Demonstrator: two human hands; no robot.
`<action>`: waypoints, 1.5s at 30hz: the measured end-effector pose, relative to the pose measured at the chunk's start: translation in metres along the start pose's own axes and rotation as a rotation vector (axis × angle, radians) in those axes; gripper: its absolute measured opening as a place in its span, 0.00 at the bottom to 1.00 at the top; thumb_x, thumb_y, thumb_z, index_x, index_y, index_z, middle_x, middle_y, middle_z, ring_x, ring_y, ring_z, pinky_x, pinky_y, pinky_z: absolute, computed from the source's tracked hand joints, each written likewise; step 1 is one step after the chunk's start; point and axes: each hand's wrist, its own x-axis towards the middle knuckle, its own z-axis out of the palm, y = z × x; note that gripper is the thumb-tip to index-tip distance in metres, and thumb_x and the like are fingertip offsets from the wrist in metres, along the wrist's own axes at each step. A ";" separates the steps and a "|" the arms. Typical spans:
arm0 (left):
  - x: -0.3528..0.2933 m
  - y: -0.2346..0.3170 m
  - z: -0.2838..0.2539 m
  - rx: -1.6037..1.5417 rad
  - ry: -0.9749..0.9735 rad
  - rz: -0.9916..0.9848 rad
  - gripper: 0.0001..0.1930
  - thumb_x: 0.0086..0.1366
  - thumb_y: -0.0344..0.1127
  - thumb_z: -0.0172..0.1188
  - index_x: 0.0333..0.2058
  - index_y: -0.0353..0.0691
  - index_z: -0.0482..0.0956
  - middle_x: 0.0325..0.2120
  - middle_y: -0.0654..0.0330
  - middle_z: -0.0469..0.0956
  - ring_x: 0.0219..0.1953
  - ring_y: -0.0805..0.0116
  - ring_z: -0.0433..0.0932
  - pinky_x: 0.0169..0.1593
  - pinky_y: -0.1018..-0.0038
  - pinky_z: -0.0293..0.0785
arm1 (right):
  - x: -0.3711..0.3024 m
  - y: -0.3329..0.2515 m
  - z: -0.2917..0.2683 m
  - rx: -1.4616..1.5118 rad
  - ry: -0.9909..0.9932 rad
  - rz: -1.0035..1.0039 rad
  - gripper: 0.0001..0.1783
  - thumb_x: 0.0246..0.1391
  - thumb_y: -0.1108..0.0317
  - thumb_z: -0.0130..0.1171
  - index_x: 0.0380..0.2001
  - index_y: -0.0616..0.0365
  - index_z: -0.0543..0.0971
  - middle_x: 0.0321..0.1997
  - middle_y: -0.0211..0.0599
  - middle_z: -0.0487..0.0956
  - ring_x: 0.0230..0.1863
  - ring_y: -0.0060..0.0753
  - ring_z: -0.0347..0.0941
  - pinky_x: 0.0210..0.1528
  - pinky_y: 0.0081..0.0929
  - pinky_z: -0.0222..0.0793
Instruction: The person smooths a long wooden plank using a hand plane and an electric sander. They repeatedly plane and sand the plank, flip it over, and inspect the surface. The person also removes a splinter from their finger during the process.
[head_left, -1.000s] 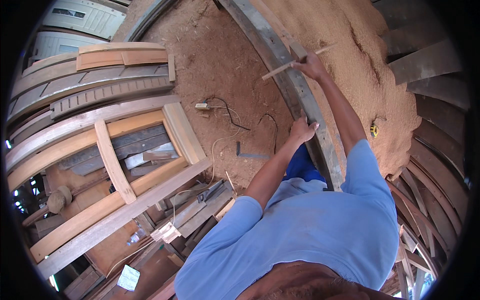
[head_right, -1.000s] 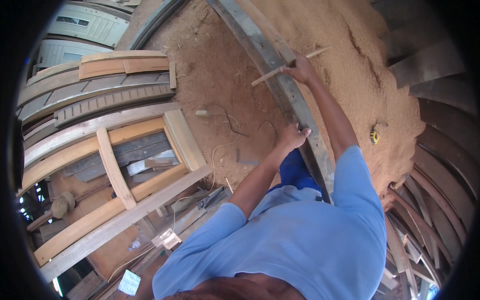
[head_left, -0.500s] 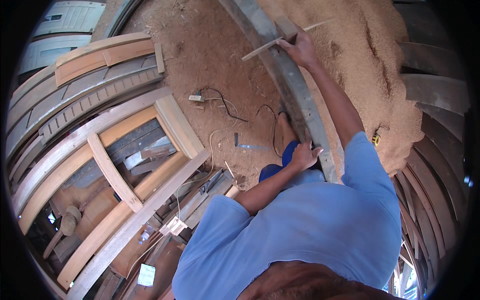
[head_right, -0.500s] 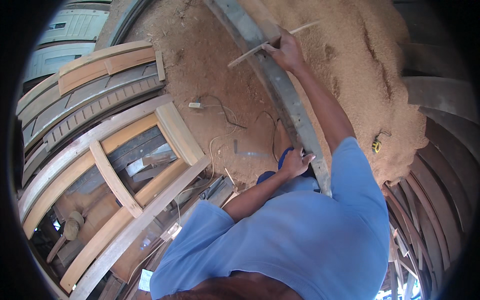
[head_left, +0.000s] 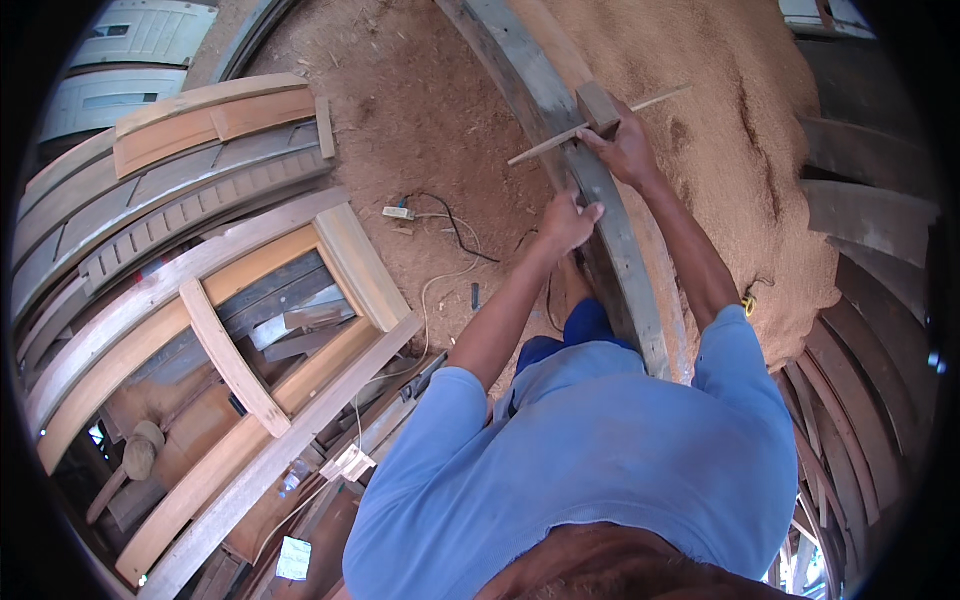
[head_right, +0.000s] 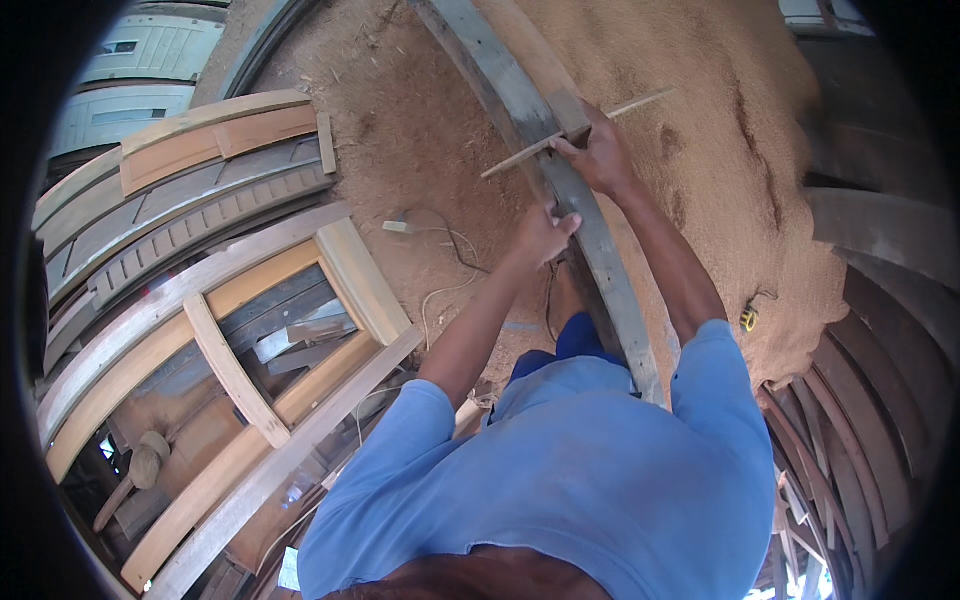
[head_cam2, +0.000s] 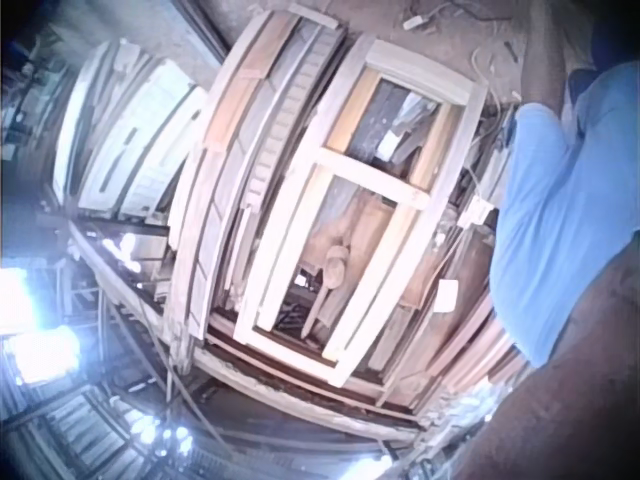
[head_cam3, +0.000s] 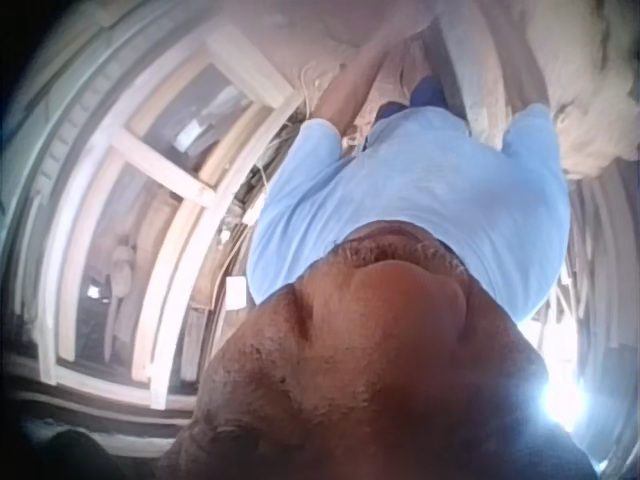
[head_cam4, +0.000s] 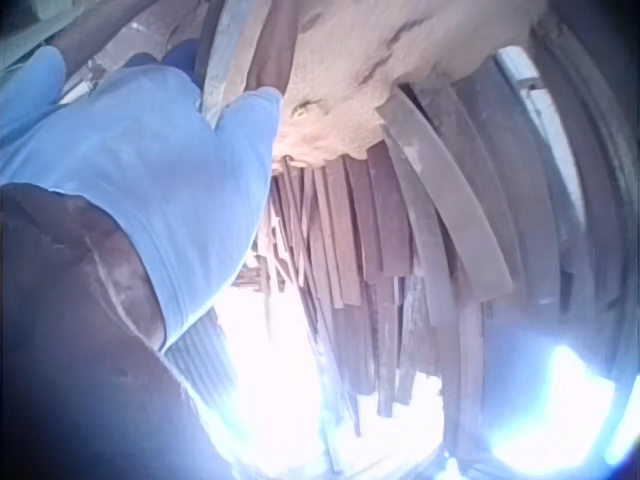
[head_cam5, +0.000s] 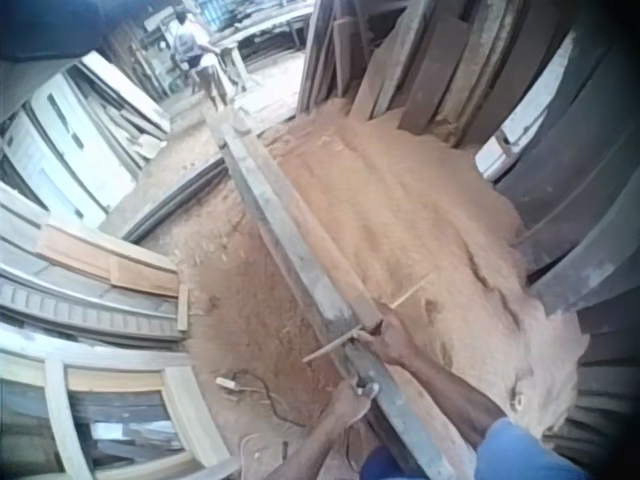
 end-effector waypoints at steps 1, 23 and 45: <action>0.001 0.009 -0.003 0.040 0.023 0.012 0.26 0.69 0.37 0.62 0.59 0.24 0.69 0.47 0.43 0.83 0.49 0.56 0.84 0.53 0.66 0.77 | 0.014 0.002 0.004 -0.008 0.002 0.002 0.40 0.53 0.58 0.72 0.65 0.61 0.70 0.53 0.52 0.82 0.56 0.46 0.79 0.61 0.39 0.73; 0.019 0.003 -0.019 0.292 0.013 0.002 0.40 0.67 0.45 0.64 0.68 0.28 0.56 0.46 0.39 0.81 0.47 0.43 0.82 0.55 0.61 0.76 | 0.140 -0.025 0.025 -0.073 -0.100 0.253 0.47 0.49 0.64 0.73 0.70 0.60 0.64 0.50 0.52 0.82 0.53 0.44 0.79 0.57 0.37 0.73; 0.135 0.063 -0.142 -0.187 0.046 0.124 0.42 0.69 0.39 0.64 0.72 0.32 0.49 0.50 0.45 0.81 0.49 0.57 0.84 0.46 0.64 0.81 | 0.267 -0.025 0.067 0.022 0.000 0.145 0.42 0.51 0.64 0.71 0.68 0.60 0.67 0.59 0.55 0.78 0.61 0.47 0.75 0.63 0.39 0.68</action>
